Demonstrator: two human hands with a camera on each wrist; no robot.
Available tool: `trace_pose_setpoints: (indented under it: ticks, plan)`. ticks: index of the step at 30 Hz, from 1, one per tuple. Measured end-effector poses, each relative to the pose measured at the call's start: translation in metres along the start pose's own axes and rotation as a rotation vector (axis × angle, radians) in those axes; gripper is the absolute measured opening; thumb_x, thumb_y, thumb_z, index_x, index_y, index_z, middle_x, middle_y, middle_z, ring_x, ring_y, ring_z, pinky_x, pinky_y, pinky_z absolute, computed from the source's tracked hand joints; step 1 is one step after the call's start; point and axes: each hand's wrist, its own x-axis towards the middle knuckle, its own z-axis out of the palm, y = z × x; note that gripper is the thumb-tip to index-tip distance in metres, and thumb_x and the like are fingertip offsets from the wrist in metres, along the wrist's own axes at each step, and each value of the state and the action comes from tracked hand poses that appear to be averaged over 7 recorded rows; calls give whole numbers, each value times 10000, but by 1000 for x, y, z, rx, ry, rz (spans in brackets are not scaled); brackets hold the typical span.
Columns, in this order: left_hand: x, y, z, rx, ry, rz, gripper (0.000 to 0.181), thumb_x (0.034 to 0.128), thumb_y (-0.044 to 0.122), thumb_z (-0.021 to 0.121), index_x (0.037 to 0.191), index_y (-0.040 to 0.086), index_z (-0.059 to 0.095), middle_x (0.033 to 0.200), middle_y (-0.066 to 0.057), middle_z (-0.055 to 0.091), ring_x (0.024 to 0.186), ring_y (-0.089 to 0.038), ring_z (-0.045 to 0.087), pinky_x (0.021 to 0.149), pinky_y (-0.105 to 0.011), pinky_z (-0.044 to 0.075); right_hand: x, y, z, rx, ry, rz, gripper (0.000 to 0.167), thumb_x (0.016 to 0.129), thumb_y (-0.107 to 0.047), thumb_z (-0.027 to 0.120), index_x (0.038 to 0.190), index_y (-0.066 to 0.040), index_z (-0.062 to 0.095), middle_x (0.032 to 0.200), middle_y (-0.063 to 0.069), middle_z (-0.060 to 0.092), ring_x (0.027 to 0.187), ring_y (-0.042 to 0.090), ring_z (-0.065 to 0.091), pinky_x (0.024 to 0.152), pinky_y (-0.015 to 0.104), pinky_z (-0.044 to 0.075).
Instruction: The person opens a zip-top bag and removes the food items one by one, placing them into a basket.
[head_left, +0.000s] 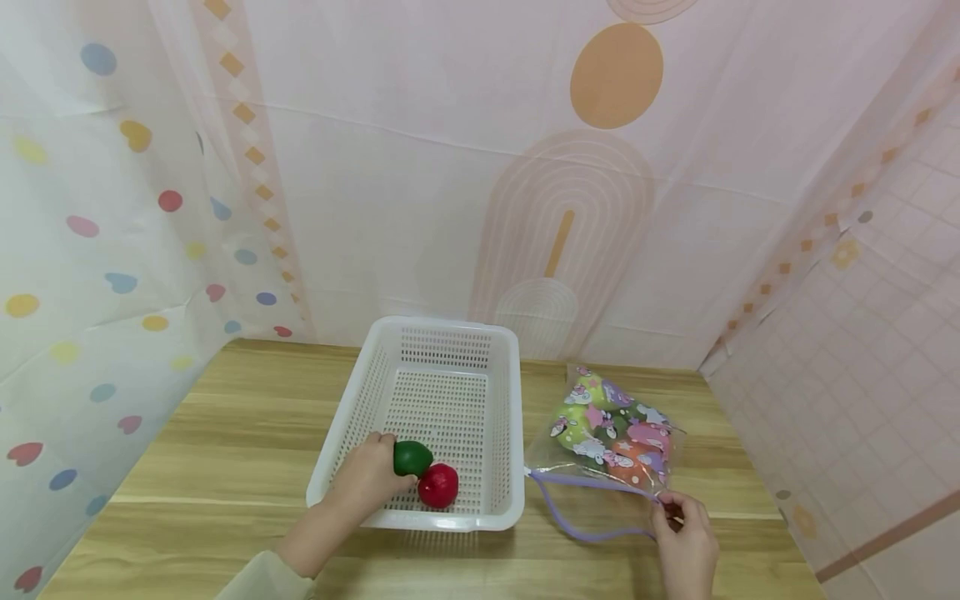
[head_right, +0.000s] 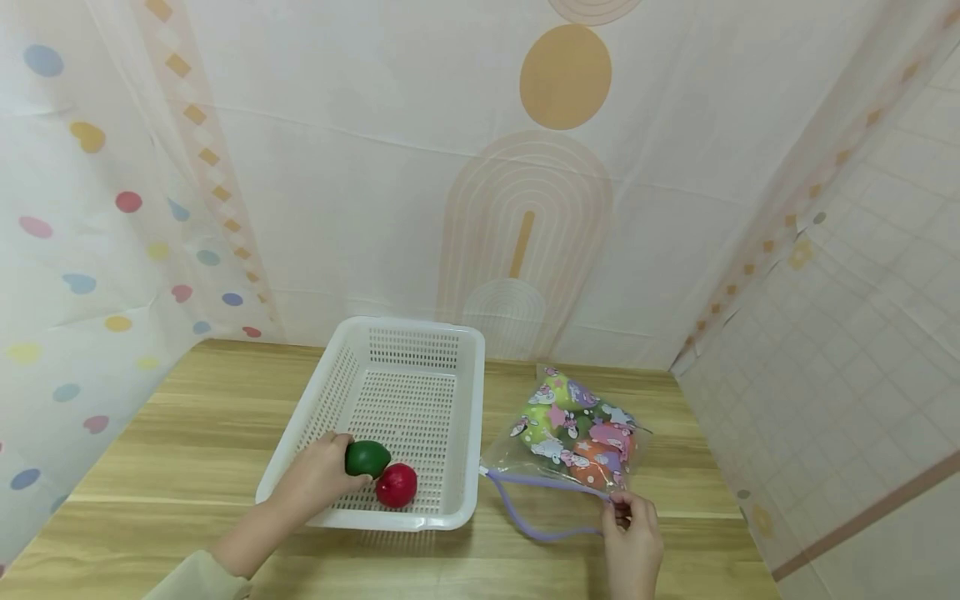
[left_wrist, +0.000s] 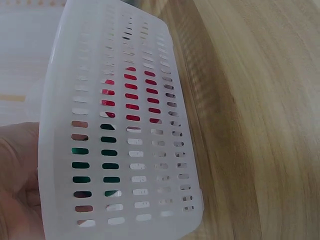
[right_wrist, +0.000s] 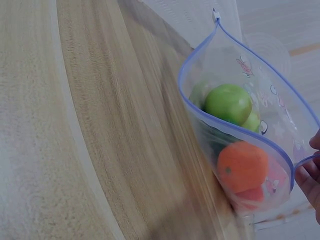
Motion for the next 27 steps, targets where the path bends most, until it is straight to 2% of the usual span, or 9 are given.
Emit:
trace_pose_setpoints:
  ticks: [10, 16, 27]
  plan:
    - [0, -2, 2, 36, -78, -35, 469, 628, 227, 845, 864, -88, 590, 727, -113, 538, 621, -218, 559, 592, -368, 537, 1, 0, -1, -4, -11, 1, 125, 741, 90, 659, 857, 52, 633, 864, 151, 593, 725, -115, 436, 596, 2, 400]
    - [0, -3, 2, 44, -109, -54, 495, 615, 214, 847, 888, -111, 594, 739, -132, 564, 646, -226, 564, 598, -376, 533, 1, 0, -1, -10, -9, -7, 121, 736, 93, 656, 848, 54, 632, 854, 147, 592, 722, -113, 436, 595, 4, 402]
    - [0, -5, -1, -23, -197, -72, 394, 586, 156, 858, 782, -29, 571, 676, -64, 523, 615, -190, 486, 542, -300, 450, 2, 0, -2, -18, -32, 20, 114, 751, 78, 657, 859, 58, 629, 876, 155, 586, 727, -98, 441, 592, 13, 404]
